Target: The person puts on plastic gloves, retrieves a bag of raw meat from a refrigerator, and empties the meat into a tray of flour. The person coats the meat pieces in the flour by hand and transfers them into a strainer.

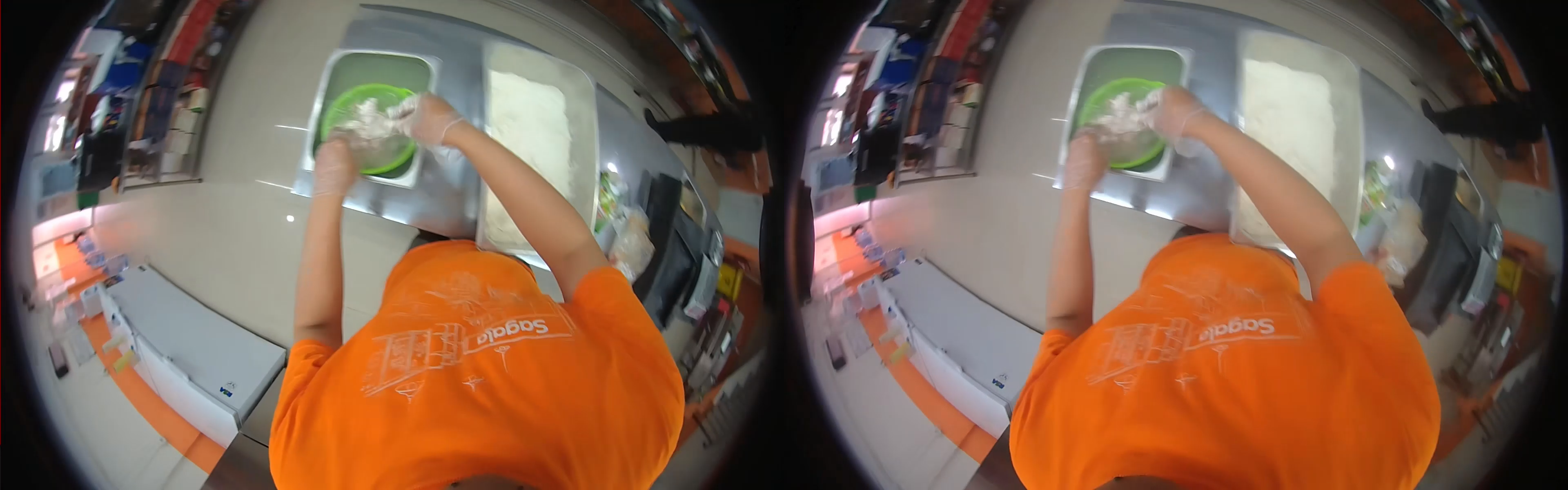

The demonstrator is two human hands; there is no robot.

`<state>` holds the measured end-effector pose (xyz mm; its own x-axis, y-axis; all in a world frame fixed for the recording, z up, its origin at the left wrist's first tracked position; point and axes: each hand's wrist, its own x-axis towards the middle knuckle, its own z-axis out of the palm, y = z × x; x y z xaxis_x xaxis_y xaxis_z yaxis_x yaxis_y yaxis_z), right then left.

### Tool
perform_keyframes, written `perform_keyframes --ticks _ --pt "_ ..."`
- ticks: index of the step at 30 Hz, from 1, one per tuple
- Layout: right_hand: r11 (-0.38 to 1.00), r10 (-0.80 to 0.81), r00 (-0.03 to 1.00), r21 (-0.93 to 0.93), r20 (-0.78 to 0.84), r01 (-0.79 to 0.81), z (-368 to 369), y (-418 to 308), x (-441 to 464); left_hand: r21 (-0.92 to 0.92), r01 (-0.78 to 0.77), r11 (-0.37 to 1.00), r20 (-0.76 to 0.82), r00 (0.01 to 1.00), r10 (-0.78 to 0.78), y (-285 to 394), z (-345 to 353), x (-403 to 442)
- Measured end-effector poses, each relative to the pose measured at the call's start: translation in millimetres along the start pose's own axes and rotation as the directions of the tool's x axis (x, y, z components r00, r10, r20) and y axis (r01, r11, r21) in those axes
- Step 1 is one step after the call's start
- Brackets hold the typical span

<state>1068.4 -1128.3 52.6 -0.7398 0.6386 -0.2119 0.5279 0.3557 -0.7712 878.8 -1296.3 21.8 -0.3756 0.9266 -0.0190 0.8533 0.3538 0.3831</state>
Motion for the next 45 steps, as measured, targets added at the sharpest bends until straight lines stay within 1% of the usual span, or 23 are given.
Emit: perform_keyframes --ticks 1,2,4,5,6,8,10,11,13,14,15,16,17,18,21,27,30,33,36,38,40,42,45 --pt "0.997 -0.018 0.999 0.070 -0.031 0.020 -27 1 -26 -0.025 -0.081 0.996 -0.094 0.993 0.078 17 -10 -12" --pt "0.981 0.192 0.980 -0.047 0.046 -0.189 -48 16 -47 -0.045 -0.163 0.986 -0.195 0.969 0.151 40 -26 -22" --pt "0.802 0.571 0.811 -0.297 0.126 -0.519 -95 56 -80 -0.230 -0.110 0.967 -0.108 0.990 0.087 82 -44 -39" --pt "0.756 0.618 0.782 -0.332 0.078 -0.564 -97 110 -107 -0.308 -0.073 0.949 -0.067 0.996 0.055 96 -44 -43" --pt "0.711 0.655 0.755 -0.364 0.032 -0.602 -87 180 -144 -0.364 -0.146 0.920 -0.062 0.989 0.132 110 -34 -47" --pt "0.724 0.636 0.754 -0.465 0.163 -0.510 -63 285 -222 -0.463 -0.278 0.842 -0.075 0.958 0.275 146 -6 -58" --pt "0.727 0.670 0.719 -0.361 0.186 -0.584 -25 319 -257 -0.576 -0.386 0.721 0.021 0.874 0.485 180 35 -65" --pt "0.697 0.715 0.682 -0.231 0.153 -0.679 -3 313 -259 -0.566 -0.332 0.755 0.192 0.838 0.512 197 57 -71" --pt "0.647 0.759 0.644 -0.227 0.101 -0.727 30 298 -250 -0.550 -0.142 0.823 0.469 0.763 0.445 234 77 -80" --pt "0.704 0.704 0.685 -0.313 0.186 -0.638 21 257 -238 -0.536 -0.004 0.844 0.574 0.731 0.368 252 79 -83" --pt "0.752 0.647 0.713 -0.382 0.272 -0.537 4 216 -227 -0.558 -0.039 0.829 0.517 0.765 0.384 256 89 -85" --pt "0.771 0.631 0.713 -0.347 0.304 -0.534 5 208 -220 -0.576 -0.077 0.814 0.456 0.796 0.398 260 99 -88" --pt "0.788 0.615 0.713 -0.310 0.338 -0.532 6 205 -214 -0.599 -0.289 0.747 0.213 0.842 0.496 247 131 -97" --pt "0.803 0.596 0.713 -0.273 0.369 -0.530 5 202 -211 -0.570 -0.494 0.657 -0.044 0.816 0.576 239 147 -102" --pt "0.882 0.455 0.814 -0.059 0.360 -0.467 -13 170 -221 -0.608 -0.420 0.674 -0.151 0.895 0.421 246 142 -107" --pt "0.823 0.444 0.792 0.159 0.420 -0.546 28 225 -218 -0.515 -0.506 0.691 -0.226 0.858 0.461 251 142 -105" --pt "0.793 0.443 0.731 0.153 0.520 -0.589 10 217 -219 -0.565 -0.398 0.723 -0.184 0.915 0.360 250 143 -106" --pt "0.722 0.464 0.785 0.338 0.411 -0.603 -7 229 -223 -0.764 -0.131 0.632 -0.078 0.991 0.110 233 166 -108" --pt "0.825 0.349 0.835 0.283 0.426 -0.489 -37 243 -225 -0.894 0.015 0.447 -0.003 0.999 -0.041 249 150 -116" --pt "0.779 0.349 0.777 0.300 0.523 -0.551 -57 250 -226 -0.875 -0.014 0.484 -0.042 0.998 -0.047 253 145 -123" --pt "0.707 0.396 0.758 0.354 0.519 -0.612 -74 234 -231 -0.836 -0.025 0.548 -0.054 0.998 -0.037 252 143 -129" --pt "0.671 0.467 0.803 0.443 0.370 -0.594 -84 203 -248 -0.773 -0.023 0.634 -0.039 0.999 -0.012 248 139 -130" --pt "0.730 0.486 0.809 0.357 0.330 -0.583 -83 211 -250 -0.883 0.069 0.464 0.038 0.996 -0.075 253 130 -131"
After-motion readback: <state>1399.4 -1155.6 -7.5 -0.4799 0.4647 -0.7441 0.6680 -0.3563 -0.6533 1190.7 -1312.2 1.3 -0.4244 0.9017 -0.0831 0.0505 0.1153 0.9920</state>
